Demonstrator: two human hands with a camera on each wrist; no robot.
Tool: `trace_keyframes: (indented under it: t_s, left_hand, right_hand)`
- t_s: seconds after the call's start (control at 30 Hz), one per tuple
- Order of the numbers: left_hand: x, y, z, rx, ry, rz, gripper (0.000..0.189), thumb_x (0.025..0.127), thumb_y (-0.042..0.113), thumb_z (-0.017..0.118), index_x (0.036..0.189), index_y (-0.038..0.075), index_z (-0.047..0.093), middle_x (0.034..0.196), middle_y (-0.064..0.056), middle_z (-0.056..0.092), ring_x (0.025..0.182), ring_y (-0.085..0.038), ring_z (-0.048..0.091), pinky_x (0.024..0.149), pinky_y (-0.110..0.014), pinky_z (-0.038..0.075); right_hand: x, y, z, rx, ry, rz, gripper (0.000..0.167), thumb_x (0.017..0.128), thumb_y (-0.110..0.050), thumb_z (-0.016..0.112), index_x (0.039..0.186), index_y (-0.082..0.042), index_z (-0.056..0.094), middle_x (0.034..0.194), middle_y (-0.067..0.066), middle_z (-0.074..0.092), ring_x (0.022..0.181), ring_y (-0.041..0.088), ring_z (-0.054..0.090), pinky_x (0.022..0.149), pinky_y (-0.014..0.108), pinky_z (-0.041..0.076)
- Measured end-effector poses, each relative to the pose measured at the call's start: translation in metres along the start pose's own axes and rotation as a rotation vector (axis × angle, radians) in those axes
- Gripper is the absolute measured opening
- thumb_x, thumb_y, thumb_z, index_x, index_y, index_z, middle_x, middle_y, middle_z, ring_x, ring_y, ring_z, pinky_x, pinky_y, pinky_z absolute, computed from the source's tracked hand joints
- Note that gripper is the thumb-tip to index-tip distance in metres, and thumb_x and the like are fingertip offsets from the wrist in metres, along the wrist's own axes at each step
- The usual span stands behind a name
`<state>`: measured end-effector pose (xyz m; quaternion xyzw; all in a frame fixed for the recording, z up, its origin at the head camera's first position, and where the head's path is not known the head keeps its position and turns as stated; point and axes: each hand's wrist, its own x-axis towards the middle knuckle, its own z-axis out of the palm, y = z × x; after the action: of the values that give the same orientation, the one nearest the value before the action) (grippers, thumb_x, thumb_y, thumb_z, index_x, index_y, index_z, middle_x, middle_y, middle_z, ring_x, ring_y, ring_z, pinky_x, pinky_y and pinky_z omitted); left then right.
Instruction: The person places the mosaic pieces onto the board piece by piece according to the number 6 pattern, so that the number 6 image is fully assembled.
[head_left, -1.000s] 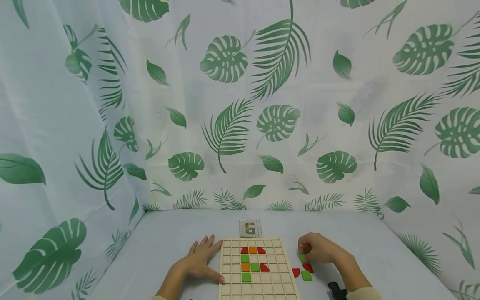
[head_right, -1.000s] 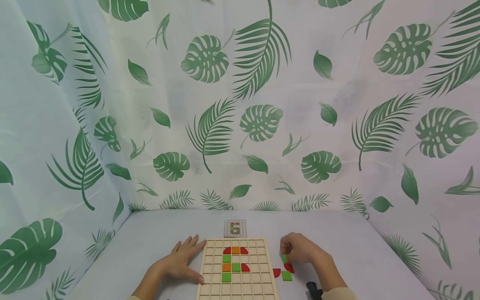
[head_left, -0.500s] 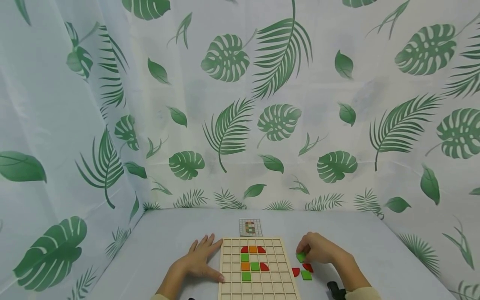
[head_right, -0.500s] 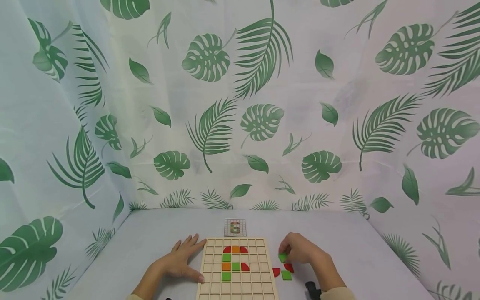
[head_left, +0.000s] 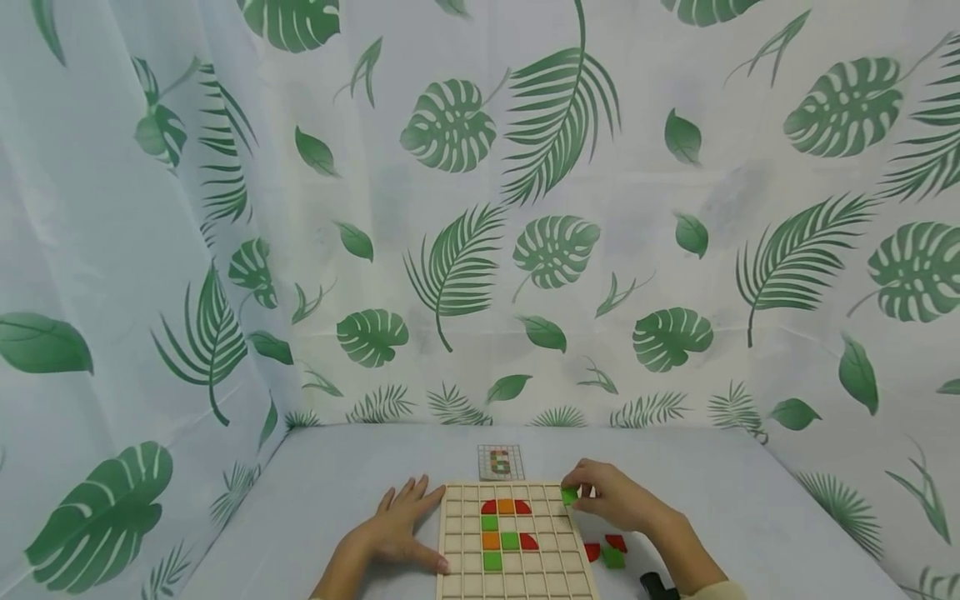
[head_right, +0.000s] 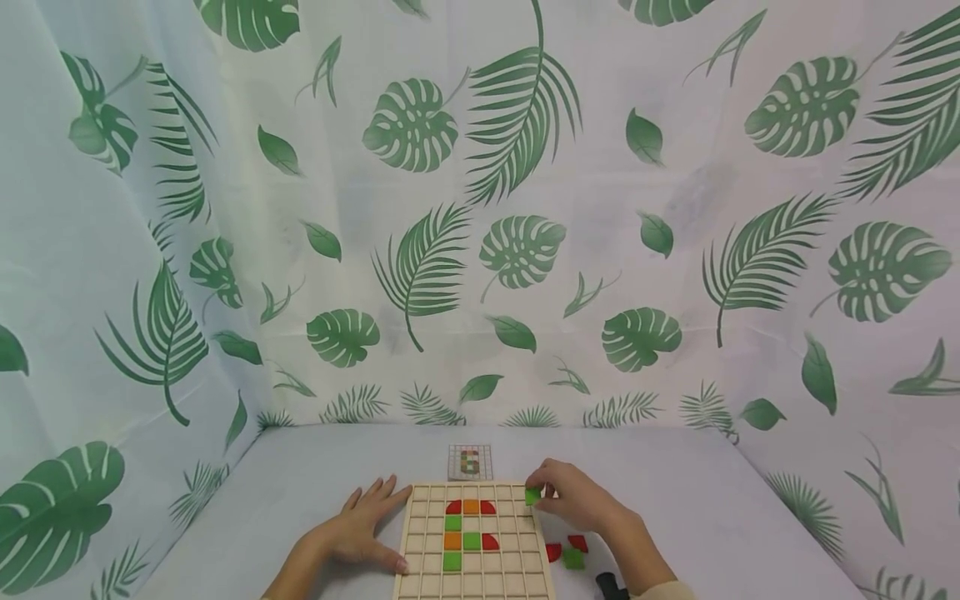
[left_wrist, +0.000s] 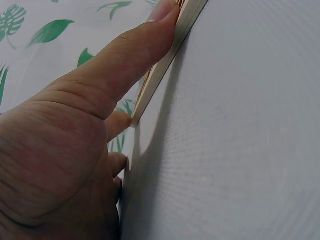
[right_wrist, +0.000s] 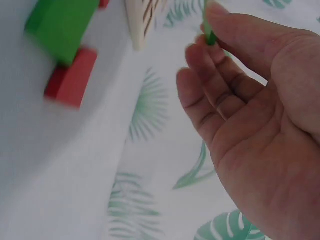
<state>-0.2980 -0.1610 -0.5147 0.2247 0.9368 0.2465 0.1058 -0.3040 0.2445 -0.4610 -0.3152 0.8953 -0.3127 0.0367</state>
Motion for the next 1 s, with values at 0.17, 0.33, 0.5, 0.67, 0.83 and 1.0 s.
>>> trace_keyframes:
  t_s: [0.17,0.33,0.5,0.67,0.83,1.0]
  left_hand:
    - [0.0,-0.001,0.002,-0.002,0.001,-0.002,0.118,0.069,0.067,0.087,0.163,0.019,0.035,0.172,-0.024,0.019,0.16,-0.047,0.012,0.125,-0.073,0.004]
    - [0.001,-0.001,0.001,-0.008,-0.003,-0.014,0.119,0.068,0.069,0.086,0.163,0.02,0.035,0.172,-0.024,0.018,0.16,-0.047,0.011,0.125,-0.072,0.003]
    - [0.001,-0.003,0.002,-0.008,0.001,-0.003,0.119,0.068,0.069,0.086,0.163,0.019,0.035,0.172,-0.025,0.018,0.16,-0.047,0.011,0.125,-0.073,0.003]
    - [0.002,-0.003,0.002,-0.009,0.005,-0.003,0.119,0.069,0.069,0.087,0.164,0.019,0.035,0.172,-0.024,0.018,0.16,-0.047,0.011,0.125,-0.073,0.003]
    - [0.004,-0.004,0.002,-0.007,0.005,-0.009,0.119,0.068,0.07,0.086,0.164,0.02,0.035,0.172,-0.024,0.018,0.161,-0.047,0.01,0.125,-0.072,0.002]
    - [0.004,-0.004,0.002,-0.009,0.007,-0.014,0.119,0.068,0.071,0.086,0.163,0.02,0.036,0.172,-0.023,0.019,0.161,-0.046,0.011,0.125,-0.072,0.002]
  right_hand:
    - [0.007,-0.009,0.011,0.003,-0.009,-0.002,0.024,0.097,-0.014,0.074,0.12,-0.006,0.073,0.108,-0.004,0.066,0.088,0.004,0.056,0.073,0.022,0.054]
    - [0.011,-0.013,0.017,-0.005,-0.002,-0.025,0.025,0.096,-0.017,0.075,0.12,-0.007,0.073,0.111,-0.004,0.067,0.087,0.003,0.055,0.073,0.022,0.054]
    - [0.013,-0.013,0.021,0.01,-0.011,-0.026,0.026,0.096,-0.019,0.075,0.12,-0.008,0.072,0.112,-0.004,0.067,0.085,0.004,0.053,0.071,0.022,0.052]
    - [0.016,-0.015,0.024,0.051,-0.032,-0.029,0.026,0.097,-0.018,0.075,0.121,-0.008,0.073,0.11,-0.004,0.067,0.081,0.005,0.053,0.067,0.022,0.05]
    - [0.019,-0.017,0.027,0.083,-0.053,-0.044,0.025,0.097,-0.018,0.074,0.121,-0.009,0.073,0.108,-0.003,0.068,0.078,0.003,0.053,0.065,0.021,0.05]
    - [0.02,-0.022,0.03,0.082,-0.062,-0.054,0.026,0.097,-0.021,0.075,0.12,-0.01,0.074,0.106,-0.004,0.068,0.075,0.003,0.053,0.065,0.021,0.05]
